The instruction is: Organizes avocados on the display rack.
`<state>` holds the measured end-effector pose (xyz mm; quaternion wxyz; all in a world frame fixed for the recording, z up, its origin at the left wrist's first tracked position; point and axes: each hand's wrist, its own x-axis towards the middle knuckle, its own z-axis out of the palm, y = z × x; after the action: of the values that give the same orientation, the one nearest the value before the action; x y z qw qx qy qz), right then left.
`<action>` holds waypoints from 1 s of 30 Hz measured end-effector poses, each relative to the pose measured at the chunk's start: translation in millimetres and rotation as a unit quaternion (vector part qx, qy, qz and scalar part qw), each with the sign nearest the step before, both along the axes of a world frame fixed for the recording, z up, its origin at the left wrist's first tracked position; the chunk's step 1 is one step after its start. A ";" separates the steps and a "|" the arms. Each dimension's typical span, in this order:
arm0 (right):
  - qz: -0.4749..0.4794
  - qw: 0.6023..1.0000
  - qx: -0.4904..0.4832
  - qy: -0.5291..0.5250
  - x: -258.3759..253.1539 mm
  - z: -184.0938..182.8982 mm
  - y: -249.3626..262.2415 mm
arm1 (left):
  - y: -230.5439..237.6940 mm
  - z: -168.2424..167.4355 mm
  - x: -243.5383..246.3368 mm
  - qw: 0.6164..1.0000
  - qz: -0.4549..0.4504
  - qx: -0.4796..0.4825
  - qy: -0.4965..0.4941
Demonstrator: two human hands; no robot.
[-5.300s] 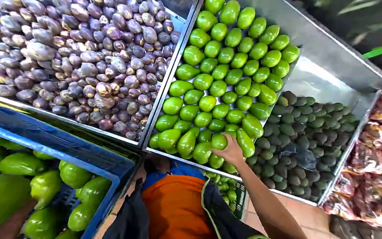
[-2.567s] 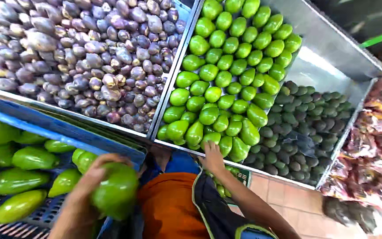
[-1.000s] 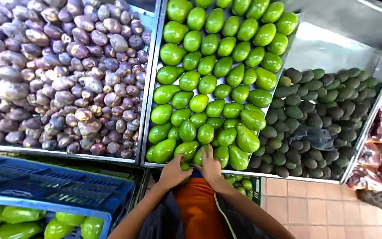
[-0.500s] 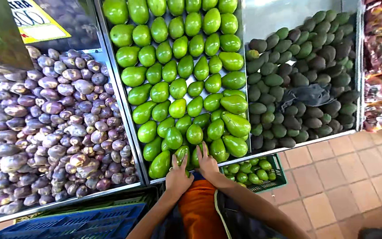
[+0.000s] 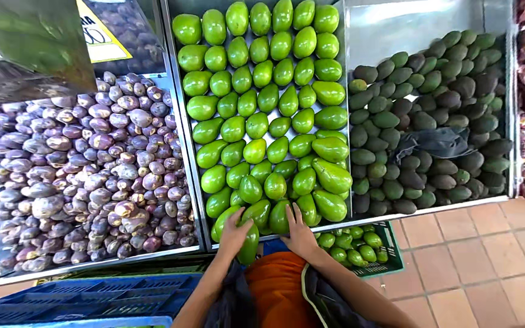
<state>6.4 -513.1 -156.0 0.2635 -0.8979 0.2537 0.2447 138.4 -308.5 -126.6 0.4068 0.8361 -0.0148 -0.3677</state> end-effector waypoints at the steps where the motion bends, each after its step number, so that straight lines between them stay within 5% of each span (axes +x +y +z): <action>1: 0.000 1.000 0.000 0.006 2.0 6.2 -1.7 | 7.8 -0.5 5.8 0.996 0.055 -0.050 0.043; 7: 0.060 0.987 -0.096 -0.115 78.3 21.4 -16.7 | -14.7 7.3 64.6 0.989 0.027 -0.041 0.136; 12: 0.155 0.980 -0.128 -0.008 148.6 11.6 -36.3 | -43.4 -6.5 101.1 0.975 0.020 -0.027 0.219; 20: 0.125 0.977 -0.171 -0.024 121.1 22.6 -63.5 | -43.2 11.2 110.2 0.975 0.029 -0.078 0.205; 27: 0.252 0.958 -0.106 -0.081 148.1 25.1 -1.6 | -28.7 -11.9 110.2 0.951 0.044 -0.163 0.259; 30: 0.257 0.960 -0.110 -0.029 176.7 16.4 7.2 | 0.6 -10.7 123.6 0.913 0.196 -0.223 0.281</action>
<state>183.2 -505.9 -139.5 0.0986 -0.9630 0.0324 0.2486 262.0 -307.9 -137.3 0.6336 0.5721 0.1825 -0.4878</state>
